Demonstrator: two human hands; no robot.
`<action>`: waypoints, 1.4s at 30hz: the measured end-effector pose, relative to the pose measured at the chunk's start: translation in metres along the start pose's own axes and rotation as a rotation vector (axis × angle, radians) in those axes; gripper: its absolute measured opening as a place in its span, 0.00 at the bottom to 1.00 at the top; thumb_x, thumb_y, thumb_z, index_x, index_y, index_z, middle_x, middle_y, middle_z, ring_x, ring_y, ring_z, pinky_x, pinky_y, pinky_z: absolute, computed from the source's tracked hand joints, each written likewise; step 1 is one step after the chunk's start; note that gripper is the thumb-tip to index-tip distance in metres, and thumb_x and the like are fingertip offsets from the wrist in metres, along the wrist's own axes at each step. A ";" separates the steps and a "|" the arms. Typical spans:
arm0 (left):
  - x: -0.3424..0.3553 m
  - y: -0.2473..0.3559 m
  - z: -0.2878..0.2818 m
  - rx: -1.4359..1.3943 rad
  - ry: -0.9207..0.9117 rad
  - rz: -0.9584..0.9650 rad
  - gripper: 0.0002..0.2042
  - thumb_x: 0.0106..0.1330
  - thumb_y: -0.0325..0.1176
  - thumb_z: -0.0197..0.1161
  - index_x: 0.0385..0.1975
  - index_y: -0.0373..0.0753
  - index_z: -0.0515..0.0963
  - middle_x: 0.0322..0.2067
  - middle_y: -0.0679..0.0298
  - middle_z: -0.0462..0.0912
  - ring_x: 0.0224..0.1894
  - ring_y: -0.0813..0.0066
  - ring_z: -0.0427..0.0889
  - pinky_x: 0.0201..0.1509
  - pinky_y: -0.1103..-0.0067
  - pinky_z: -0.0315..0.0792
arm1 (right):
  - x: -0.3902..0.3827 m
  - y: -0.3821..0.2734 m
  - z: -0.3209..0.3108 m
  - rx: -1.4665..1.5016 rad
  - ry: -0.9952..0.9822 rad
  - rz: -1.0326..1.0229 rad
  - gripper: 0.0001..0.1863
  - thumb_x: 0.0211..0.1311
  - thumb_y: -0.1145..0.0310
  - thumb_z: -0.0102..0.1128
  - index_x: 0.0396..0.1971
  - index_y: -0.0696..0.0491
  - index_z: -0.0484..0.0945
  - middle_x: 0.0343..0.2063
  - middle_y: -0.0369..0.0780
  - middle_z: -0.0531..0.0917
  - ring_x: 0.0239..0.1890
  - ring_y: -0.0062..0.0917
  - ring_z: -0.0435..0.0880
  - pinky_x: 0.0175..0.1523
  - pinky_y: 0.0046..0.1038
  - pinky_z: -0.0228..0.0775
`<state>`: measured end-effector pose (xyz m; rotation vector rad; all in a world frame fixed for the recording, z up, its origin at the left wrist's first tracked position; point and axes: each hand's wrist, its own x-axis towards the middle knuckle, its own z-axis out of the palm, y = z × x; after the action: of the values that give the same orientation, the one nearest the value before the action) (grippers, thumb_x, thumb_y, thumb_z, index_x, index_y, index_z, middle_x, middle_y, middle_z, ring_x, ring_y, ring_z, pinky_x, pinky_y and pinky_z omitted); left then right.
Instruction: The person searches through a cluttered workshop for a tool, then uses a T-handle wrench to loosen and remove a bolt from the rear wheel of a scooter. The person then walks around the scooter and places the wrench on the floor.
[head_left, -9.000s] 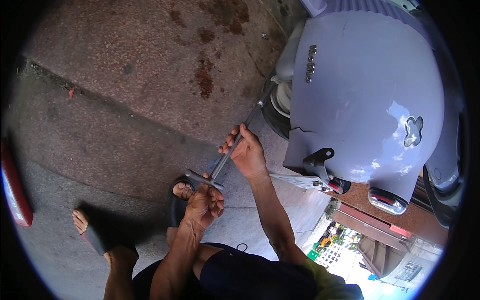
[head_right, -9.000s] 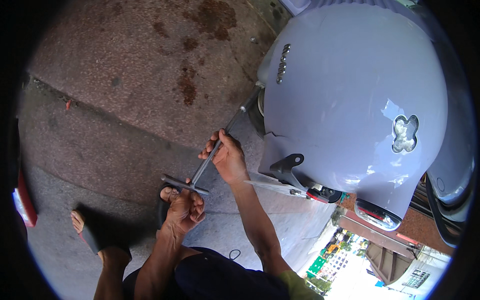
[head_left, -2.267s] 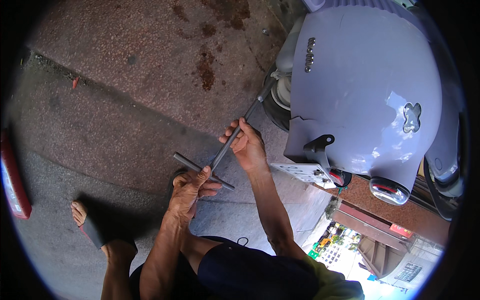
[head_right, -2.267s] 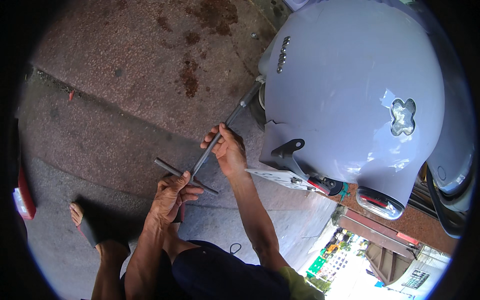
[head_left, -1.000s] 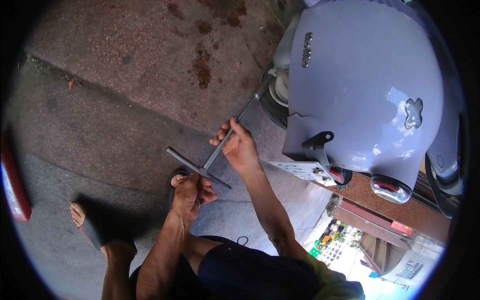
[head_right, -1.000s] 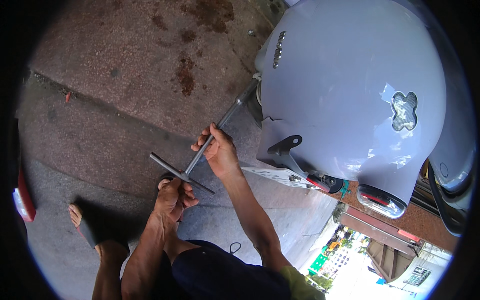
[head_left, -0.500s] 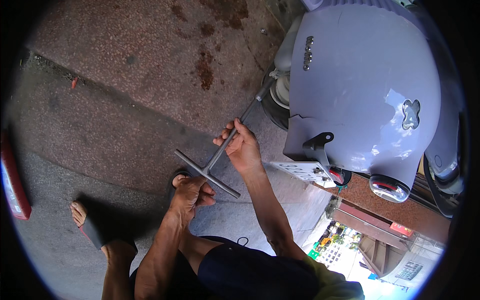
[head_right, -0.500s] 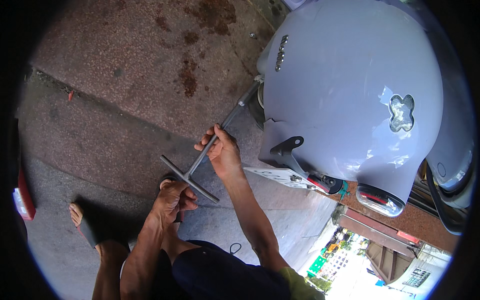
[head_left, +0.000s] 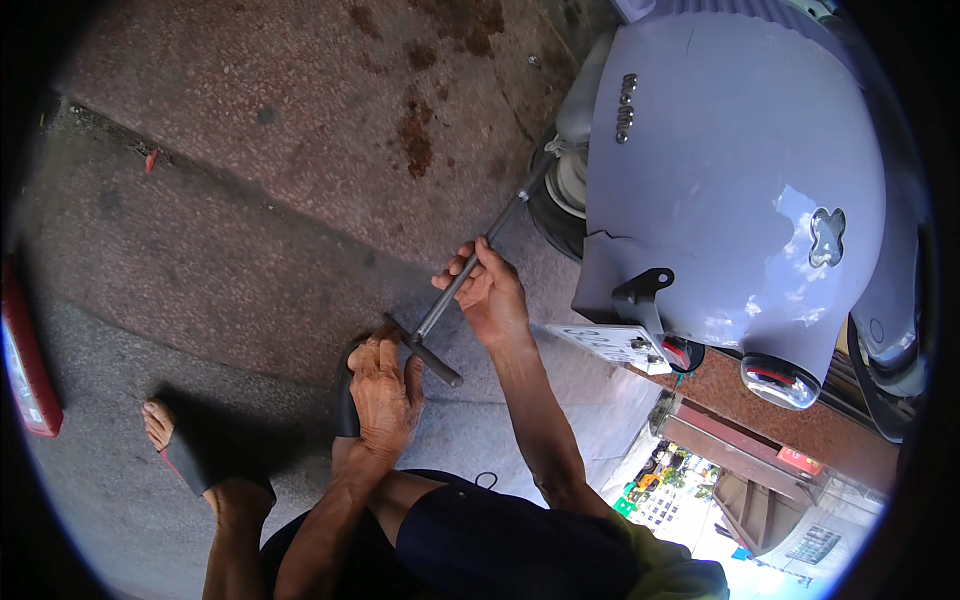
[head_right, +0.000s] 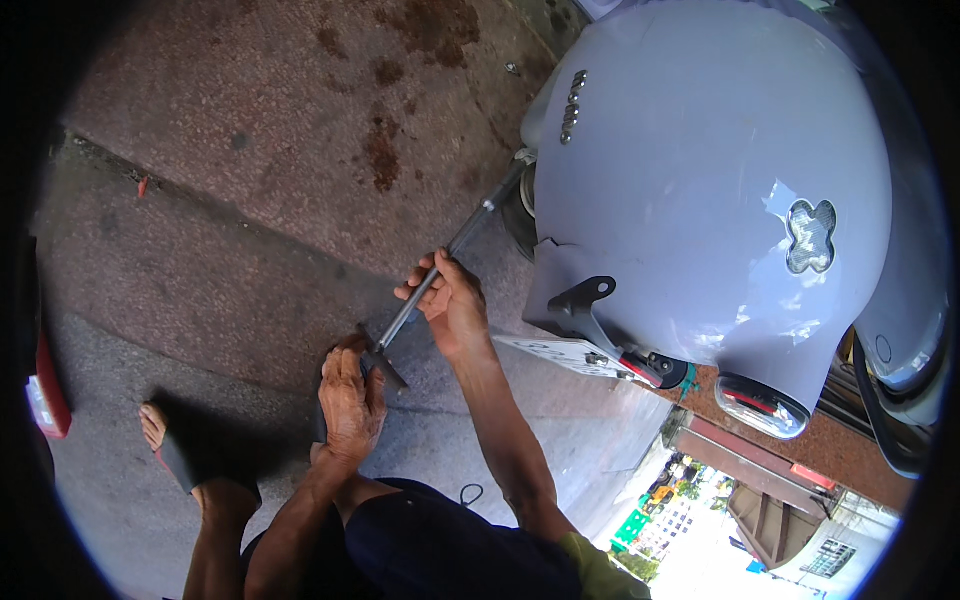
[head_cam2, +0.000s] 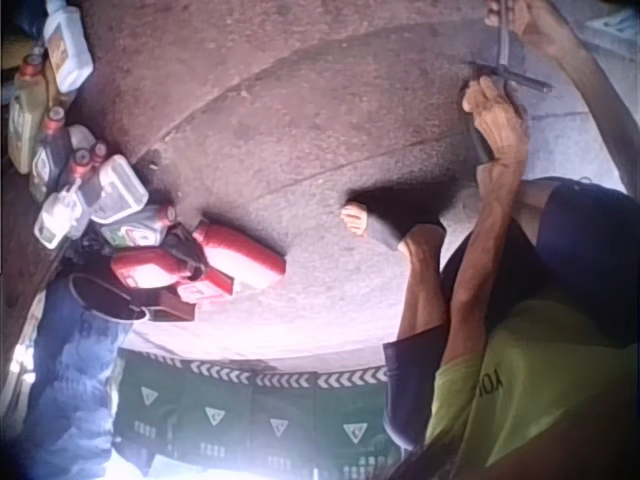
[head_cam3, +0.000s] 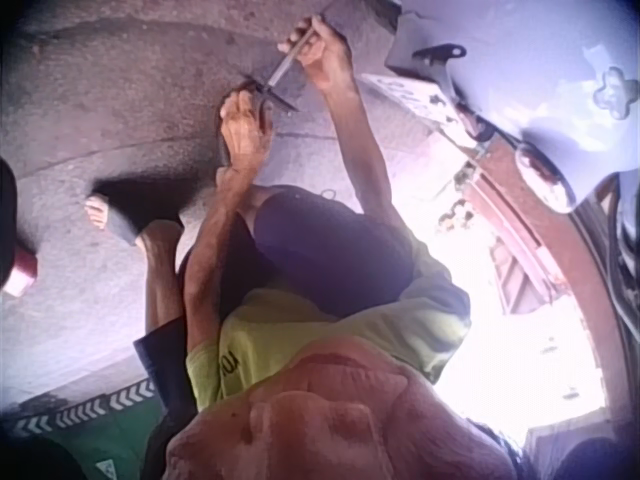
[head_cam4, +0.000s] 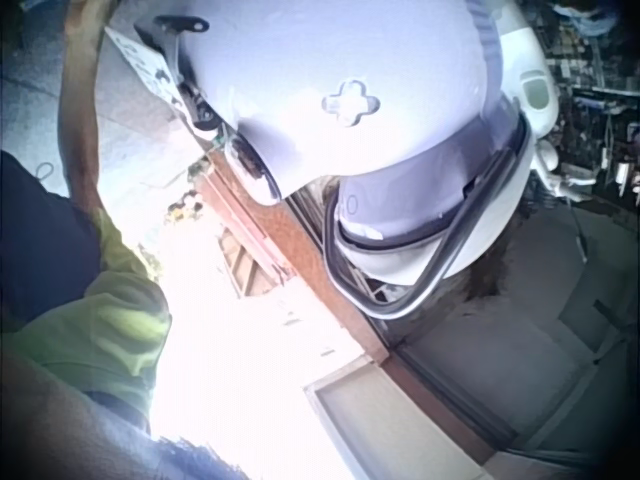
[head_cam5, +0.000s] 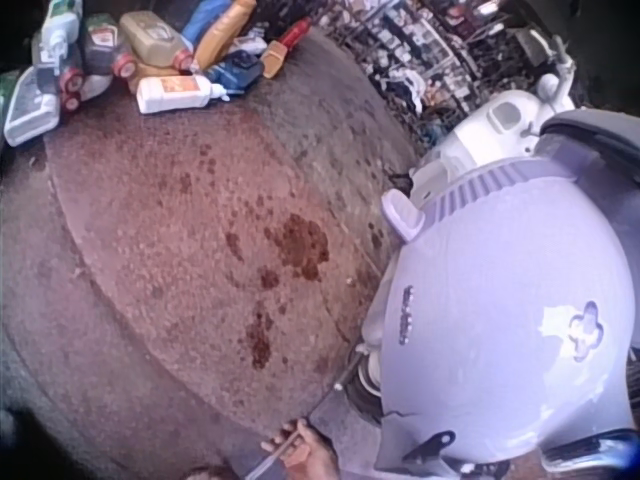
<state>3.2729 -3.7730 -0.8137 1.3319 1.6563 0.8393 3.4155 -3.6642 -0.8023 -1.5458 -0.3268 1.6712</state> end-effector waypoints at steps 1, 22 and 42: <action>-0.003 -0.002 0.005 -0.241 -0.065 -0.172 0.10 0.59 0.34 0.57 0.32 0.32 0.69 0.35 0.54 0.75 0.32 0.62 0.76 0.35 0.75 0.73 | 0.000 -0.001 0.001 -0.001 -0.006 0.000 0.11 0.63 0.60 0.48 0.29 0.52 0.72 0.23 0.37 0.75 0.30 0.25 0.77 0.45 0.36 0.70; 0.015 0.004 -0.016 -1.394 -0.517 -1.073 0.24 0.65 0.49 0.47 0.22 0.32 0.75 0.18 0.55 0.78 0.19 0.65 0.79 0.23 0.75 0.74 | 0.005 -0.003 0.006 0.067 -0.139 0.011 0.09 0.61 0.62 0.50 0.28 0.51 0.73 0.21 0.36 0.74 0.26 0.25 0.72 0.43 0.35 0.65; 0.019 0.009 -0.019 -1.038 -0.321 -0.723 0.25 0.68 0.45 0.45 0.16 0.31 0.74 0.16 0.54 0.77 0.22 0.64 0.79 0.30 0.75 0.72 | 0.010 -0.007 0.005 0.092 -0.167 -0.018 0.08 0.62 0.63 0.49 0.28 0.51 0.73 0.22 0.36 0.75 0.28 0.26 0.75 0.46 0.35 0.65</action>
<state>3.2584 -3.7523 -0.8011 0.1053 1.0284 0.7842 3.4149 -3.6511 -0.8032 -1.3361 -0.3452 1.7806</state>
